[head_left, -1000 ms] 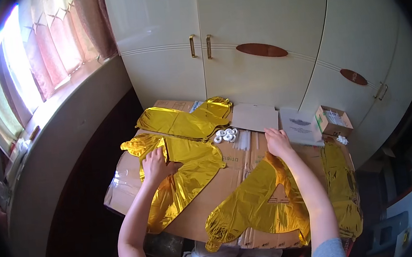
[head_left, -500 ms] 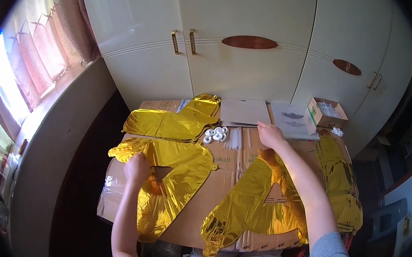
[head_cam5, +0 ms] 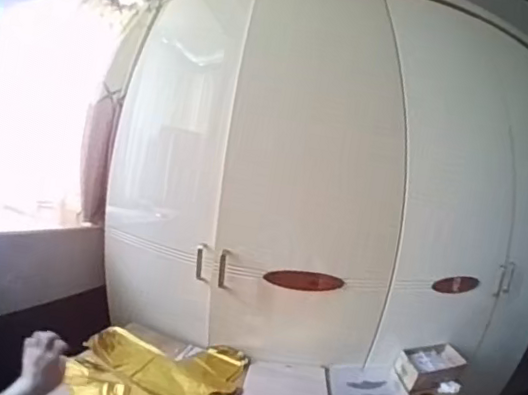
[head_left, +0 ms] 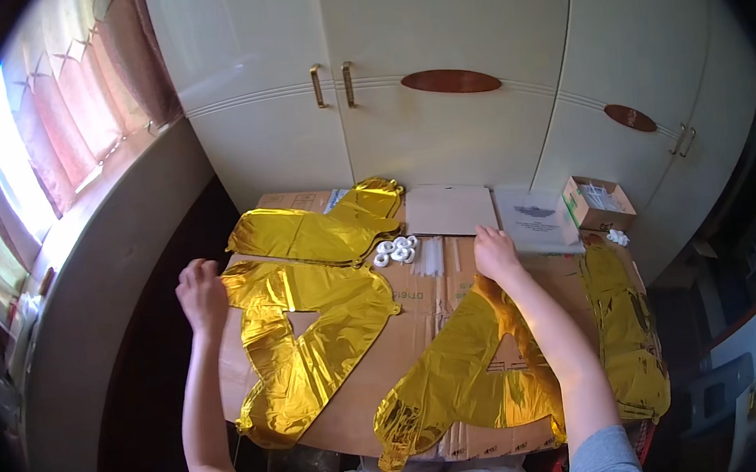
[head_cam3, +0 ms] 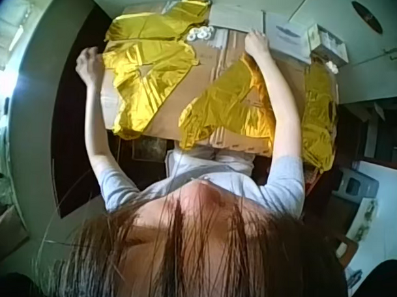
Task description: Folding gold star-shaped foil balloons and placing them into individual plastic packaging sleeves with cardboard backing.
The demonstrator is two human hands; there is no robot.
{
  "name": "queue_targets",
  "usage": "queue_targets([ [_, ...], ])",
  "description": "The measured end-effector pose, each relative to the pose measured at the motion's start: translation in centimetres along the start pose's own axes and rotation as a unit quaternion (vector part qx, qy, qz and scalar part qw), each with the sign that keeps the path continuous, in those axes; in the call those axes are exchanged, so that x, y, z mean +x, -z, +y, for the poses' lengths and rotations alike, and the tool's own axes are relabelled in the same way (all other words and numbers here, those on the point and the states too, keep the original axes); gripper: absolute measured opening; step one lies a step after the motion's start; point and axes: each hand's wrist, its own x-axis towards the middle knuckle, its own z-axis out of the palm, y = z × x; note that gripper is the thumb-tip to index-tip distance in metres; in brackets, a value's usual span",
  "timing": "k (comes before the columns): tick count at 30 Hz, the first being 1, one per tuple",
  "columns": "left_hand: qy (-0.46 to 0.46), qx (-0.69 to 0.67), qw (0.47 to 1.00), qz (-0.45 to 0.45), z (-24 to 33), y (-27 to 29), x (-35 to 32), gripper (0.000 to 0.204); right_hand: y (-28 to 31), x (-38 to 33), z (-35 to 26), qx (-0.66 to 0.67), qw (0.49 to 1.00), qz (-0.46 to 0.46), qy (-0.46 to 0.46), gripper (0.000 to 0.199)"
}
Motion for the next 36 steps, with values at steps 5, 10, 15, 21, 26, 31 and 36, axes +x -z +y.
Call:
queue_targets([
  [5, -0.128, -0.115, 0.974, -0.147, 7.2, 1.6, -3.5, 0.024, 2.4, -2.4, -0.3, 0.083, 0.996, 0.029, 0.007, 0.030],
  [10, -0.109, -0.227, 0.943, -0.215, 10.5, 3.2, -4.8, 0.026, 8.1, -9.7, 0.6, 0.215, 0.975, 0.052, -0.004, 0.031],
  [15, -0.181, -0.332, 0.894, -0.239, 17.6, 6.7, -4.2, 0.034, 14.3, -21.1, 6.2, 0.262, 0.960, -0.018, -0.099, 0.038],
  [21, -0.388, -0.420, 0.767, -0.292, 28.5, 10.3, -5.6, 0.053, 16.9, -34.9, 11.7, 0.285, 0.928, -0.040, -0.238, 0.055],
  [26, -0.502, -0.397, 0.696, -0.326, 35.6, 11.7, -7.4, 0.069, 14.9, -40.6, 13.7, 0.283, 0.922, -0.065, -0.257, 0.068],
  [31, -0.488, -0.333, 0.742, -0.317, 35.1, 9.9, -8.8, 0.072, 12.7, -41.3, 12.4, 0.195, 0.953, -0.085, -0.215, 0.071],
  [36, -0.468, -0.310, 0.753, -0.342, 32.9, 9.7, -8.7, 0.072, 11.8, -41.9, 12.4, 0.185, 0.953, -0.062, -0.231, 0.061],
])
